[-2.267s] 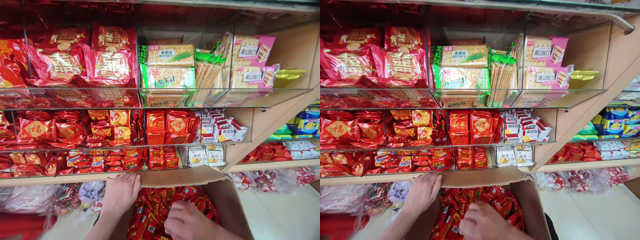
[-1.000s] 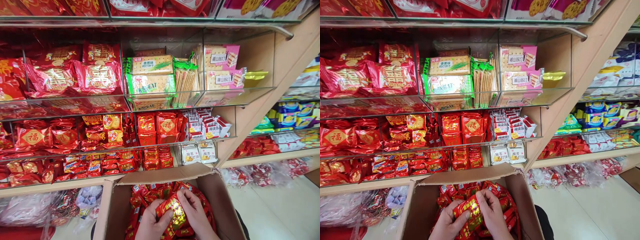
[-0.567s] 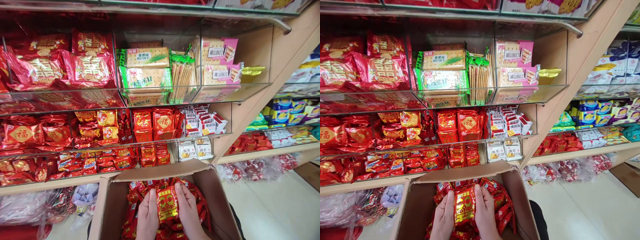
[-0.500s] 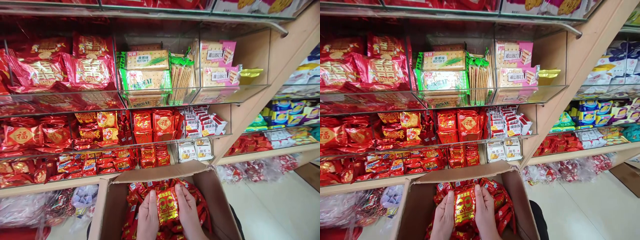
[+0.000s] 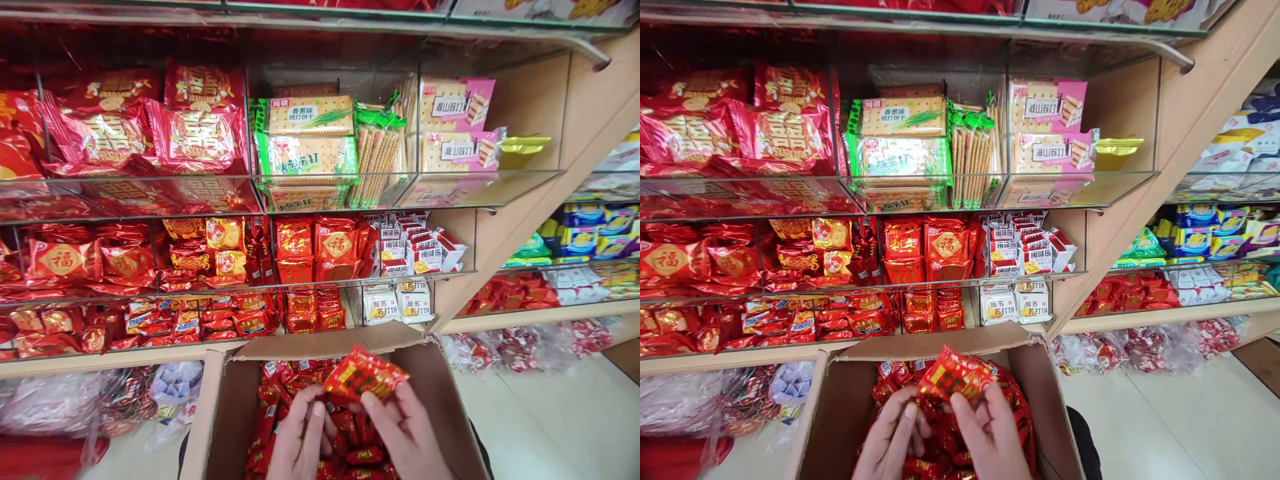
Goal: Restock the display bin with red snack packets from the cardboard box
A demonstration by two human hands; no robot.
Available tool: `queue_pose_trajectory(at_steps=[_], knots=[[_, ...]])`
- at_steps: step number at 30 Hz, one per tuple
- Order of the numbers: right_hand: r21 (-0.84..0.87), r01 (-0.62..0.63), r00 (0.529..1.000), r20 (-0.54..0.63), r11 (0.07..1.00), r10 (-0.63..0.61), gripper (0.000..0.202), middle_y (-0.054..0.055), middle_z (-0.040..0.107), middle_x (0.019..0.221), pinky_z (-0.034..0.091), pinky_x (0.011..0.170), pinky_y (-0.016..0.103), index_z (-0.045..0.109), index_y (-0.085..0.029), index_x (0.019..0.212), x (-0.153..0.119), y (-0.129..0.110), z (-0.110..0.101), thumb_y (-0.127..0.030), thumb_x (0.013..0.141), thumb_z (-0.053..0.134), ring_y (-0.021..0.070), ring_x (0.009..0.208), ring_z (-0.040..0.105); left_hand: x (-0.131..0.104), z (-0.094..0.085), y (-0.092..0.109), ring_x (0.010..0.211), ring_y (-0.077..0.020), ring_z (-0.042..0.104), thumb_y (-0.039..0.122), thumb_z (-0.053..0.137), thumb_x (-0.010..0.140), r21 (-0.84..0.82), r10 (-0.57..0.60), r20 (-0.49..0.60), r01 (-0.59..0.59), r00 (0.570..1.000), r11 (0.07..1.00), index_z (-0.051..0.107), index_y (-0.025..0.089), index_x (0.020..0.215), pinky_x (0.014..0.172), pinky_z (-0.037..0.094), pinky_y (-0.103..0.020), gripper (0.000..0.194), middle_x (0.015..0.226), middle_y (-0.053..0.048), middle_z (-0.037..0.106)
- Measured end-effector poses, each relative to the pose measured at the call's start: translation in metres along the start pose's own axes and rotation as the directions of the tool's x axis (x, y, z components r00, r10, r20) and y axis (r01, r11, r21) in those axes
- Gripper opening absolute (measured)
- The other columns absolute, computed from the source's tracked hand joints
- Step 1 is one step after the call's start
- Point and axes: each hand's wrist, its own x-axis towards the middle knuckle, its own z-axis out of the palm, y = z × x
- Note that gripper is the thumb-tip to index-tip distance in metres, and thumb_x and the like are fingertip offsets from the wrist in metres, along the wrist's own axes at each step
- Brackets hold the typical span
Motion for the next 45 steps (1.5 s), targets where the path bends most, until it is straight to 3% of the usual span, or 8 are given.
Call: queue_pose_trajectory(at_steps=[2, 4, 6, 9, 13, 16, 24, 45], knots=[[-0.275, 0.260, 0.966, 0.066, 0.926, -0.252, 0.024, 0.008, 0.061, 0.093, 0.047, 0.074, 0.030, 0.051, -0.019, 0.099, 0.020, -0.020, -0.020, -0.032, 0.079, 0.051, 0.0190, 0.084, 0.058, 0.018, -0.028, 0.011, 0.066, -0.0146, 0.059, 0.036, 0.044, 0.081, 0.240, 0.250, 0.105, -0.269, 0.962, 0.933, 0.054, 0.021, 0.103, 0.059, 0.047, -0.024, 0.028, 0.078, -0.004, 0.065], [-0.511, 0.451, 0.891, 0.209, 0.732, -0.403, 0.020, 0.008, 0.058, 0.098, 0.043, 0.081, 0.032, 0.050, -0.020, 0.100, 0.047, -0.035, -0.031, -0.025, 0.081, 0.046, 0.0191, 0.090, 0.054, 0.047, -0.059, 0.022, 0.079, -0.0176, 0.059, 0.032, 0.046, 0.079, 0.477, 0.430, 0.191, -0.466, 0.882, 0.745, 0.058, 0.022, 0.094, 0.074, 0.045, -0.029, 0.021, 0.083, -0.004, 0.064], [-0.640, 0.532, 0.845, 0.357, 0.554, -0.399, 0.018, 0.007, 0.057, 0.096, 0.041, 0.081, 0.033, 0.052, -0.020, 0.098, 0.078, -0.041, -0.028, -0.019, 0.083, 0.042, 0.0188, 0.089, 0.052, 0.076, -0.084, 0.027, 0.081, -0.0180, 0.058, 0.032, 0.042, 0.082, 0.638, 0.426, 0.195, -0.444, 0.883, 0.629, 0.058, 0.021, 0.093, 0.076, 0.044, -0.030, 0.022, 0.084, -0.004, 0.064], [-0.740, 0.543, 0.840, 0.474, 0.397, -0.266, 0.019, 0.007, 0.058, 0.094, 0.040, 0.080, 0.032, 0.053, -0.017, 0.096, 0.125, -0.033, -0.003, -0.014, 0.081, 0.043, 0.0193, 0.090, 0.051, 0.104, -0.096, 0.025, 0.079, -0.0167, 0.059, 0.034, 0.035, 0.084, 0.780, 0.331, 0.163, -0.327, 0.929, 0.533, 0.056, 0.022, 0.093, 0.069, 0.044, -0.027, 0.026, 0.088, -0.002, 0.064], [-0.812, 0.492, 0.867, 0.489, 0.315, -0.093, 0.020, 0.009, 0.059, 0.098, 0.039, 0.080, 0.028, 0.053, -0.015, 0.098, 0.174, -0.009, 0.039, -0.016, 0.079, 0.046, 0.0191, 0.093, 0.053, 0.105, -0.089, 0.017, 0.068, -0.0191, 0.058, 0.030, 0.033, 0.085, 0.916, 0.344, 0.184, -0.288, 0.921, 0.280, 0.058, 0.021, 0.080, 0.061, 0.040, -0.029, 0.027, 0.071, -0.002, 0.063], [-0.812, 0.505, 0.856, 0.514, 0.292, -0.053, 0.022, 0.011, 0.059, 0.099, 0.039, 0.078, 0.027, 0.053, -0.014, 0.099, 0.192, 0.003, 0.061, -0.016, 0.078, 0.047, 0.0197, 0.092, 0.055, 0.098, -0.085, 0.017, 0.064, -0.0189, 0.057, 0.027, 0.035, 0.084, 0.931, 0.409, 0.216, -0.314, 0.887, 0.187, 0.058, 0.020, 0.077, 0.061, 0.038, -0.030, 0.025, 0.064, -0.002, 0.060], [-0.800, 0.552, 0.828, 0.559, 0.233, -0.044, 0.031, 0.013, 0.060, 0.102, 0.039, 0.077, 0.028, 0.046, -0.013, 0.112, 0.202, 0.017, 0.076, -0.018, 0.082, 0.041, 0.0211, 0.091, 0.057, 0.100, -0.089, 0.017, 0.064, -0.0183, 0.055, 0.024, 0.035, 0.084, 0.919, 0.413, 0.267, -0.359, 0.871, 0.162, 0.057, 0.019, 0.073, 0.061, 0.037, -0.030, 0.025, 0.064, -0.003, 0.060], [-0.851, 0.470, 0.879, 0.476, 0.234, -0.034, 0.030, 0.013, 0.055, 0.112, 0.037, 0.087, 0.031, 0.049, -0.013, 0.111, 0.213, 0.026, 0.073, -0.021, 0.081, 0.047, 0.0226, 0.102, 0.052, 0.101, -0.089, 0.009, 0.068, -0.0184, 0.056, 0.023, 0.036, 0.084, 0.908, 0.420, 0.286, -0.384, 0.861, 0.168, 0.056, 0.018, 0.073, 0.062, 0.036, -0.031, 0.024, 0.066, -0.003, 0.060]])
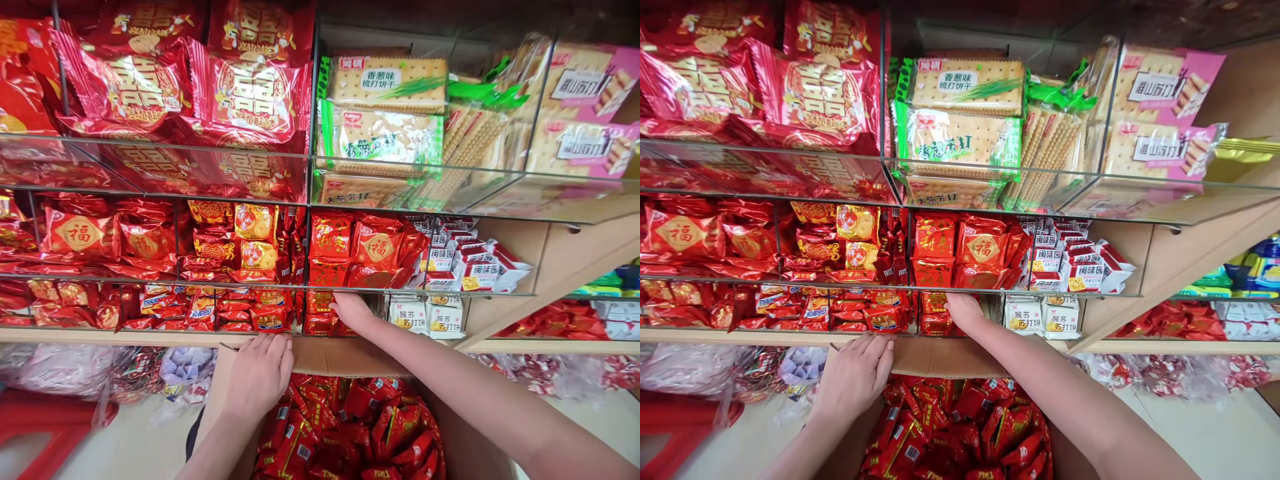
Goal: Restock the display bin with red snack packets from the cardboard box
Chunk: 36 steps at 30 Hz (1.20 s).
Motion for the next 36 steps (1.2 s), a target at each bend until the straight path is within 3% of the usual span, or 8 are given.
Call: queue_pose_trajectory(at_steps=[10, 12, 16, 19, 22, 27, 32, 36], knots=[[0.020, -0.051, 0.999, 0.013, 0.998, 0.051, 0.044, 0.014, 0.054, 0.111, 0.039, 0.087, 0.035, 0.045, -0.013, 0.115, -0.013, 0.006, -0.017, -0.030, 0.075, 0.055, 0.0243, 0.103, 0.051, 0.002, 0.000, -0.004, 0.060, -0.0182, 0.054, 0.023, 0.036, 0.083, 0.012, 0.052, -0.082, -0.051, 0.995, 0.999, 0.053, 0.020, 0.066, 0.059, 0.035, -0.031, 0.024, 0.059, -0.001, 0.056], [0.069, -0.021, 1.000, -0.013, 0.997, 0.022, 0.046, 0.014, 0.048, 0.118, 0.038, 0.090, 0.034, 0.045, -0.013, 0.116, -0.035, 0.006, -0.031, -0.028, 0.073, 0.056, 0.0237, 0.109, 0.046, 0.002, 0.002, -0.005, 0.060, -0.0182, 0.054, 0.023, 0.036, 0.083, 0.018, 0.059, -0.085, -0.058, 0.995, 0.998, 0.052, 0.020, 0.066, 0.059, 0.035, -0.031, 0.024, 0.059, -0.001, 0.055], [0.201, 0.155, 0.971, -0.213, 0.967, -0.111, 0.038, 0.010, 0.041, 0.125, 0.032, 0.097, 0.037, 0.045, -0.018, 0.117, -0.112, -0.006, -0.055, -0.024, 0.080, 0.046, 0.0209, 0.116, 0.036, 0.003, 0.005, -0.006, 0.058, -0.0184, 0.053, 0.024, 0.036, 0.083, 0.032, 0.045, -0.083, -0.042, 0.996, 0.999, 0.051, 0.020, 0.064, 0.059, 0.035, -0.031, 0.025, 0.057, -0.001, 0.055], [0.215, 0.309, 0.942, -0.203, 0.926, -0.267, 0.024, 0.008, 0.052, 0.113, 0.038, 0.091, 0.037, 0.055, -0.021, 0.103, -0.169, -0.016, -0.050, -0.021, 0.081, 0.045, 0.0205, 0.105, 0.045, 0.003, 0.006, -0.005, 0.058, -0.0186, 0.053, 0.025, 0.035, 0.083, 0.039, 0.031, -0.067, -0.028, 0.997, 0.999, 0.051, 0.020, 0.064, 0.059, 0.035, -0.030, 0.026, 0.057, -0.001, 0.055], [0.143, 0.387, 0.913, -0.199, 0.911, -0.357, 0.019, 0.009, 0.055, 0.110, 0.038, 0.090, 0.042, 0.059, -0.021, 0.092, -0.201, -0.018, -0.032, -0.017, 0.079, 0.046, 0.0238, 0.106, 0.044, 0.003, 0.006, -0.005, 0.059, -0.0190, 0.054, 0.027, 0.034, 0.084, 0.039, 0.005, -0.028, -0.004, 1.000, 0.999, 0.053, 0.020, 0.067, 0.060, 0.036, -0.030, 0.026, 0.058, -0.002, 0.056], [0.143, 0.375, 0.897, -0.304, 0.916, -0.320, 0.019, 0.008, 0.056, 0.108, 0.038, 0.086, 0.040, 0.058, -0.020, 0.093, -0.190, -0.008, -0.027, -0.017, 0.082, 0.044, 0.0221, 0.102, 0.045, 0.015, -0.004, -0.009, 0.070, -0.0184, 0.059, 0.033, 0.033, 0.084, -0.087, -0.070, 0.168, 0.086, 0.983, 0.993, 0.059, 0.022, 0.079, 0.060, 0.040, -0.027, 0.028, 0.073, -0.002, 0.064], [0.210, 0.240, 0.940, -0.294, 0.948, -0.173, 0.018, 0.007, 0.060, 0.092, 0.039, 0.078, 0.033, 0.060, -0.017, 0.088, -0.153, -0.002, -0.047, -0.019, 0.081, 0.044, 0.0182, 0.087, 0.050, 0.053, -0.011, 0.009, 0.085, -0.0148, 0.058, 0.028, 0.034, 0.082, -0.435, 0.198, 0.408, -0.001, 0.891, 0.900, 0.061, 0.024, 0.091, 0.075, 0.042, -0.024, 0.029, 0.092, -0.002, 0.064], [0.209, 0.193, 0.963, -0.226, 0.959, -0.145, 0.017, 0.002, 0.062, 0.082, 0.038, 0.075, 0.028, 0.060, -0.018, 0.085, -0.141, -0.003, -0.049, -0.018, 0.076, 0.046, 0.0155, 0.080, 0.051, 0.079, 0.011, 0.029, 0.083, -0.0148, 0.058, 0.025, 0.038, 0.079, -0.468, 0.300, 0.525, -0.024, 0.796, 0.883, 0.063, 0.024, 0.088, 0.075, 0.043, -0.024, 0.027, 0.091, -0.002, 0.064]])
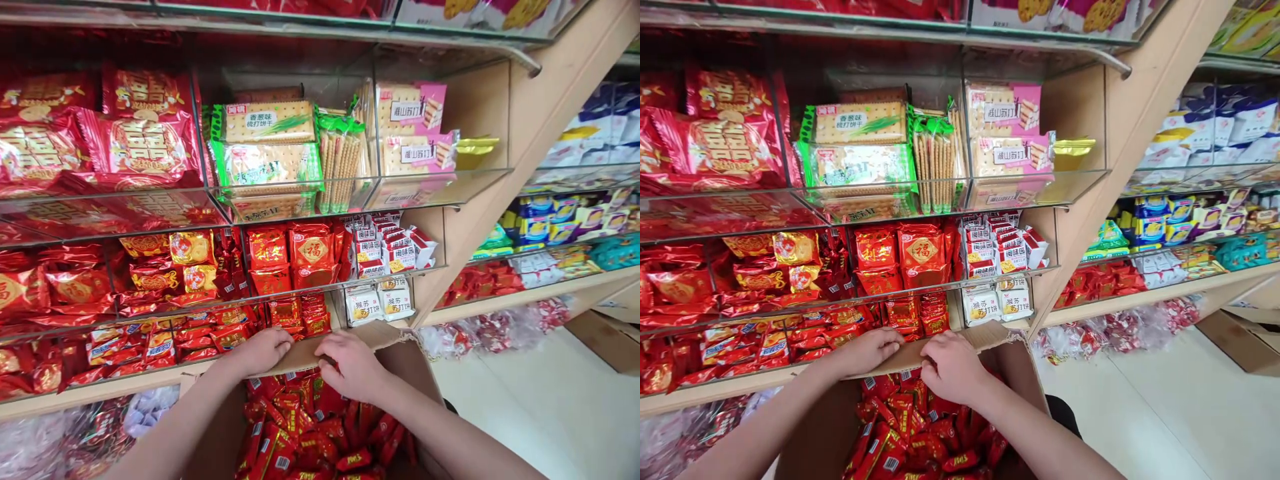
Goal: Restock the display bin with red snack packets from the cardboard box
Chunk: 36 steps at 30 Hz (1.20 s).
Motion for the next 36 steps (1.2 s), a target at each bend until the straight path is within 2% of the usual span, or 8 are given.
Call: queue_pose_trajectory(at_steps=[6, 9, 13, 16, 19, 25, 31, 36], knots=[[-0.067, 0.014, 0.999, -0.047, 0.998, -0.017, 0.019, 0.003, 0.061, 0.084, 0.034, 0.075, 0.029, 0.059, -0.018, 0.088, -0.009, 0.000, 0.008, -0.022, 0.077, 0.044, 0.0169, 0.082, 0.048, 0.034, 0.017, -0.018, 0.108, -0.0215, 0.046, 0.023, 0.046, 0.074, 0.179, -0.111, -0.001, 0.109, 0.994, 0.978, 0.052, 0.017, 0.112, 0.092, 0.035, -0.033, 0.039, 0.116, -0.013, 0.049], [-0.104, 0.018, 0.997, -0.067, 0.994, -0.025, 0.018, 0.003, 0.060, 0.084, 0.033, 0.074, 0.030, 0.058, -0.019, 0.087, -0.009, 0.001, 0.011, -0.021, 0.075, 0.045, 0.0175, 0.082, 0.046, 0.041, 0.016, -0.016, 0.104, -0.0232, 0.048, 0.026, 0.053, 0.070, 0.272, -0.152, 0.008, 0.144, 0.988, 0.951, 0.051, 0.019, 0.112, 0.087, 0.038, -0.034, 0.042, 0.112, -0.012, 0.048], [-0.130, 0.022, 0.997, -0.072, 0.991, -0.031, 0.017, 0.002, 0.058, 0.082, 0.032, 0.072, 0.030, 0.057, -0.019, 0.086, -0.007, 0.001, 0.013, -0.023, 0.073, 0.045, 0.0173, 0.080, 0.044, 0.048, 0.010, -0.003, 0.097, -0.0271, 0.051, 0.016, 0.057, 0.064, 0.401, -0.189, 0.005, 0.171, 0.982, 0.900, 0.055, 0.018, 0.103, 0.079, 0.043, -0.038, 0.039, 0.104, -0.012, 0.049], [-0.138, 0.017, 0.996, -0.086, 0.990, -0.030, 0.019, 0.002, 0.058, 0.083, 0.031, 0.070, 0.031, 0.057, -0.020, 0.088, -0.007, 0.001, 0.015, -0.024, 0.073, 0.045, 0.0173, 0.080, 0.044, 0.053, 0.005, 0.003, 0.097, -0.0290, 0.050, 0.013, 0.061, 0.060, 0.477, -0.193, 0.000, 0.170, 0.981, 0.862, 0.055, 0.015, 0.101, 0.077, 0.043, -0.040, 0.041, 0.101, -0.013, 0.050], [-0.156, 0.010, 0.995, -0.098, 0.988, -0.026, 0.020, 0.002, 0.058, 0.083, 0.031, 0.071, 0.031, 0.056, -0.020, 0.089, -0.008, 0.002, 0.016, -0.025, 0.074, 0.045, 0.0176, 0.080, 0.044, 0.057, 0.002, 0.004, 0.094, -0.0281, 0.051, 0.014, 0.058, 0.063, 0.531, -0.172, -0.004, 0.147, 0.985, 0.834, 0.053, 0.015, 0.102, 0.076, 0.044, -0.040, 0.039, 0.104, -0.014, 0.048], [-0.200, 0.031, 0.994, -0.096, 0.979, -0.051, 0.020, 0.004, 0.057, 0.081, 0.031, 0.070, 0.032, 0.057, -0.018, 0.087, -0.010, 0.003, 0.017, -0.027, 0.075, 0.043, 0.0183, 0.079, 0.044, 0.057, 0.003, 0.001, 0.098, -0.0243, 0.050, 0.011, 0.042, 0.074, 0.581, -0.129, 0.008, 0.101, 0.992, 0.808, 0.051, 0.017, 0.102, 0.078, 0.043, -0.036, 0.030, 0.110, -0.012, 0.043], [-0.212, 0.051, 0.992, -0.101, 0.976, -0.074, 0.021, 0.004, 0.057, 0.082, 0.030, 0.069, 0.033, 0.056, -0.018, 0.089, -0.012, 0.005, 0.018, -0.027, 0.076, 0.043, 0.0183, 0.079, 0.044, 0.055, 0.008, -0.006, 0.086, -0.0232, 0.056, 0.016, 0.040, 0.076, 0.577, -0.195, -0.006, 0.162, 0.981, 0.800, 0.052, 0.011, 0.099, 0.076, 0.043, -0.037, 0.026, 0.109, -0.016, 0.042], [-0.234, 0.066, 0.985, -0.143, 0.970, -0.101, 0.020, 0.004, 0.058, 0.080, 0.032, 0.071, 0.033, 0.056, -0.017, 0.088, -0.012, 0.007, 0.021, -0.027, 0.076, 0.043, 0.0185, 0.079, 0.045, 0.052, 0.007, -0.008, 0.085, -0.0235, 0.056, 0.020, 0.041, 0.075, 0.559, -0.192, 0.012, 0.153, 0.981, 0.815, 0.055, 0.013, 0.094, 0.076, 0.043, -0.036, 0.024, 0.108, -0.014, 0.043]])
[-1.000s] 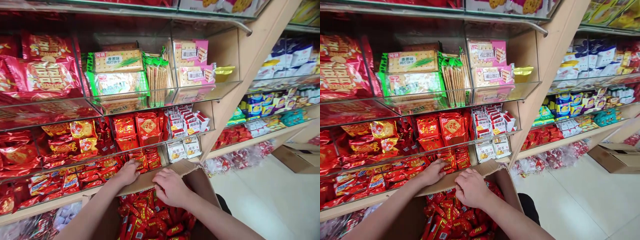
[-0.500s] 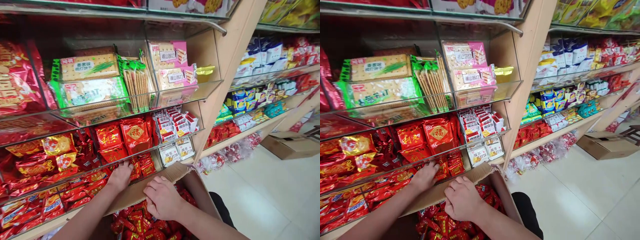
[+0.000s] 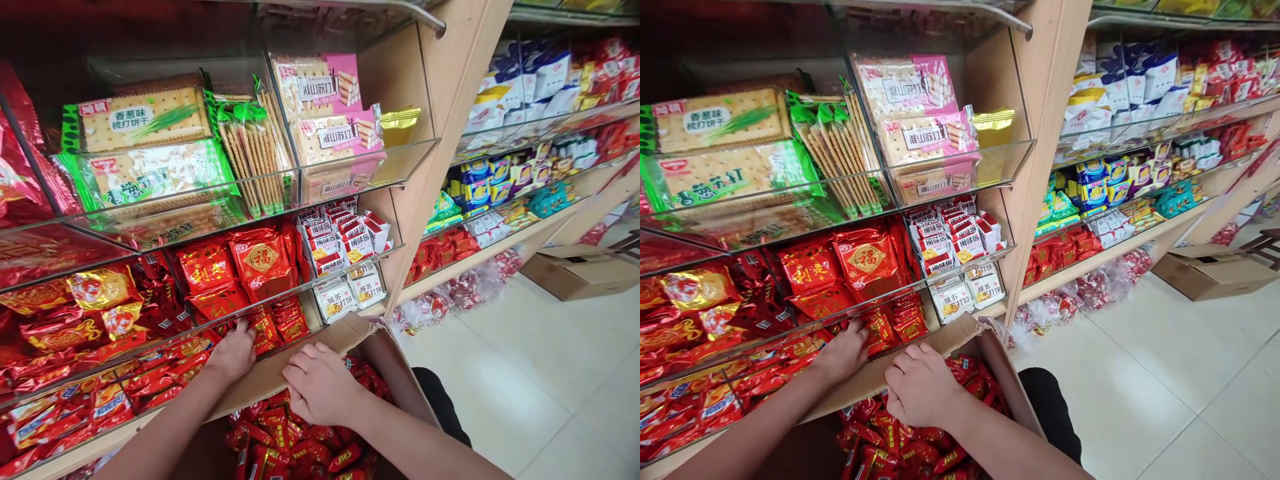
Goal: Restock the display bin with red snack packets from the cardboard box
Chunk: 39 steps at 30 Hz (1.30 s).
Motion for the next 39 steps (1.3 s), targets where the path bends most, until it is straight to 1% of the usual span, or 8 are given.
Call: queue_pose_trajectory(at_steps=[8, 13, 17, 20, 24, 28, 33, 39], knots=[[0.081, 0.122, 0.988, -0.102, 0.989, -0.114, 0.019, 0.005, 0.061, 0.083, 0.037, 0.072, 0.033, 0.057, -0.016, 0.086, 0.002, 0.010, -0.006, -0.025, 0.080, 0.041, 0.0184, 0.080, 0.048, -0.004, -0.005, 0.008, 0.085, -0.0244, 0.057, 0.027, 0.049, 0.071, -0.091, -0.033, 0.025, 0.036, 0.999, 0.995, 0.053, 0.017, 0.100, 0.071, 0.044, -0.034, 0.031, 0.108, -0.013, 0.046], [0.330, 0.105, 0.964, -0.267, 0.938, -0.014, 0.015, 0.005, 0.062, 0.085, 0.041, 0.076, 0.031, 0.054, -0.017, 0.092, -0.044, 0.017, -0.029, -0.017, 0.081, 0.043, 0.0151, 0.080, 0.051, -0.020, -0.017, 0.007, 0.085, -0.0265, 0.056, 0.033, 0.044, 0.075, -0.183, -0.030, -0.020, 0.026, 0.999, 0.983, 0.050, 0.015, 0.106, 0.071, 0.043, -0.036, 0.036, 0.114, -0.015, 0.045], [0.289, -0.170, 0.984, 0.005, 0.942, 0.176, 0.020, 0.006, 0.062, 0.083, 0.042, 0.078, 0.032, 0.056, -0.017, 0.095, -0.103, 0.028, -0.019, -0.015, 0.081, 0.041, 0.0159, 0.078, 0.053, -0.066, -0.027, 0.017, 0.092, -0.0195, 0.053, 0.032, 0.032, 0.083, -0.269, 0.053, -0.192, -0.105, 0.980, 0.957, 0.049, 0.017, 0.105, 0.081, 0.041, -0.030, 0.031, 0.108, -0.009, 0.051], [0.165, -0.374, 0.919, 0.197, 0.913, 0.341, 0.030, 0.009, 0.060, 0.098, 0.040, 0.085, 0.034, 0.055, -0.015, 0.102, -0.125, 0.039, 0.006, -0.009, 0.079, 0.038, 0.0186, 0.094, 0.051, -0.110, -0.019, 0.038, 0.086, -0.0164, 0.053, 0.029, 0.031, 0.084, -0.348, 0.309, -0.389, -0.449, 0.868, 0.823, 0.055, 0.020, 0.098, 0.079, 0.043, -0.028, 0.029, 0.091, -0.006, 0.057], [0.053, -0.462, 0.842, 0.340, 0.885, 0.419, 0.040, 0.011, 0.057, 0.107, 0.038, 0.088, 0.033, 0.050, -0.012, 0.113, -0.114, 0.045, 0.037, -0.008, 0.074, 0.044, 0.0202, 0.101, 0.050, -0.148, 0.012, 0.069, 0.079, -0.0157, 0.055, 0.019, 0.031, 0.084, -0.385, 0.534, -0.361, -0.644, 0.765, 0.662, 0.056, 0.024, 0.100, 0.073, 0.044, -0.028, 0.030, 0.087, -0.006, 0.060], [-0.097, -0.443, 0.793, 0.420, 0.891, 0.440, 0.033, 0.012, 0.061, 0.096, 0.040, 0.080, 0.035, 0.060, -0.013, 0.096, -0.095, 0.044, 0.052, -0.006, 0.065, 0.052, 0.0248, 0.094, 0.052, -0.152, 0.042, 0.084, 0.072, -0.0141, 0.056, 0.018, 0.031, 0.084, -0.522, 0.471, -0.347, -0.584, 0.811, 0.622, 0.056, 0.024, 0.094, 0.066, 0.045, -0.025, 0.027, 0.081, -0.004, 0.060], [-0.083, -0.396, 0.835, 0.382, 0.915, 0.396, 0.015, 0.007, 0.062, 0.088, 0.040, 0.073, 0.036, 0.060, -0.019, 0.075, -0.094, 0.039, 0.034, -0.011, 0.063, 0.058, 0.0252, 0.090, 0.053, -0.144, 0.064, 0.087, 0.085, -0.0168, 0.057, 0.026, 0.033, 0.084, -0.730, 0.232, -0.329, -0.402, 0.916, 0.553, 0.057, 0.028, 0.093, 0.076, 0.048, -0.027, 0.025, 0.091, -0.005, 0.060], [0.434, -0.442, 0.897, 0.208, 0.785, 0.389, 0.007, -0.001, 0.057, 0.072, 0.040, 0.062, 0.025, 0.050, -0.020, 0.076, -0.083, 0.001, -0.028, -0.027, 0.078, 0.050, 0.0149, 0.067, 0.052, -0.134, 0.047, 0.111, 0.093, -0.0215, 0.056, 0.046, 0.048, 0.075, -0.948, 0.041, -0.146, -0.151, 0.988, 0.281, 0.040, 0.023, 0.121, 0.076, 0.048, -0.033, 0.052, 0.105, -0.008, 0.059]])
